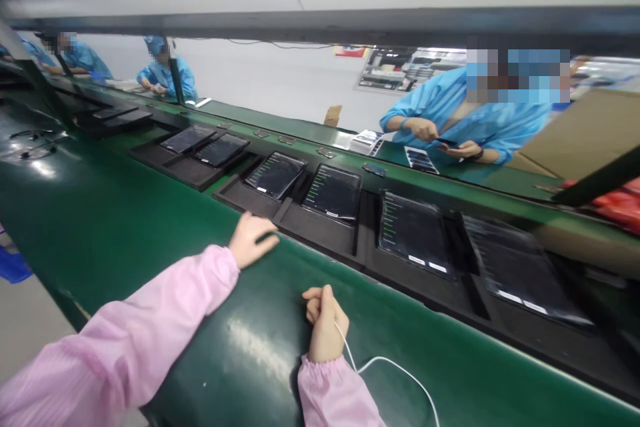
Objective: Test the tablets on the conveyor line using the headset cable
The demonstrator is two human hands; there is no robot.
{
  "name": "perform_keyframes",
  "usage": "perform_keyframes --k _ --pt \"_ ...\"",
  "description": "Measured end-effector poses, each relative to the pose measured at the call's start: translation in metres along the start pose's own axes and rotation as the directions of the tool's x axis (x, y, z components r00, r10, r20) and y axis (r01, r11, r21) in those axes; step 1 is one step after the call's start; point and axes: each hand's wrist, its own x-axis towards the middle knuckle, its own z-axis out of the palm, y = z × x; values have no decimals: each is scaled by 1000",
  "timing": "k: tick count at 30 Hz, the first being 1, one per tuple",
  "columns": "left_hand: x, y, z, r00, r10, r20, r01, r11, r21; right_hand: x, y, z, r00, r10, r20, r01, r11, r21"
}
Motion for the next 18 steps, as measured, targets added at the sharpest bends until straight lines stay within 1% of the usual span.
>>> perform_keyframes --k 1,2,3,5,7,8,10,12,14,15,16,17,18 --pt "10 -18 -16 992 -85 -88 88 996 31 -1 0 3 1000 5 5 -5 1000 0" --pt "19 -36 -32 969 -172 -176 184 981 53 -2 1 6 1000 15 9 -15 1000 2" --pt "27 -52 -46 929 -258 -264 284 957 66 -2 1 8 999 31 15 -31 1000 5" --pt "40 -77 -69 819 -402 -410 464 884 59 -1 -1 10 998 65 24 -66 998 12" --pt "51 -93 -80 723 -496 -482 579 815 31 2 -4 8 995 93 31 -94 995 20" --pt "56 -100 -82 697 -524 -489 609 793 18 4 -6 6 994 104 39 -105 994 23" --pt "71 -116 -79 689 -550 -473 626 780 6 9 -10 3 992 114 46 -116 993 30" --pt "88 -137 -73 683 -566 -462 639 769 2 14 -13 1 992 116 50 -118 992 36" --pt "103 -163 -66 644 -555 -526 665 746 27 17 -15 1 993 114 35 -116 992 47" --pt "109 -175 -65 641 -522 -563 651 758 38 17 -17 1 993 115 27 -117 992 52" --pt "113 -185 -65 634 -458 -623 612 790 42 17 -18 0 993 117 23 -118 991 56" --pt "117 -194 -66 656 -372 -657 546 835 72 17 -18 0 993 115 19 -116 992 59" --pt "118 -200 -70 695 -274 -665 461 880 119 17 -19 0 993 113 19 -114 992 60"
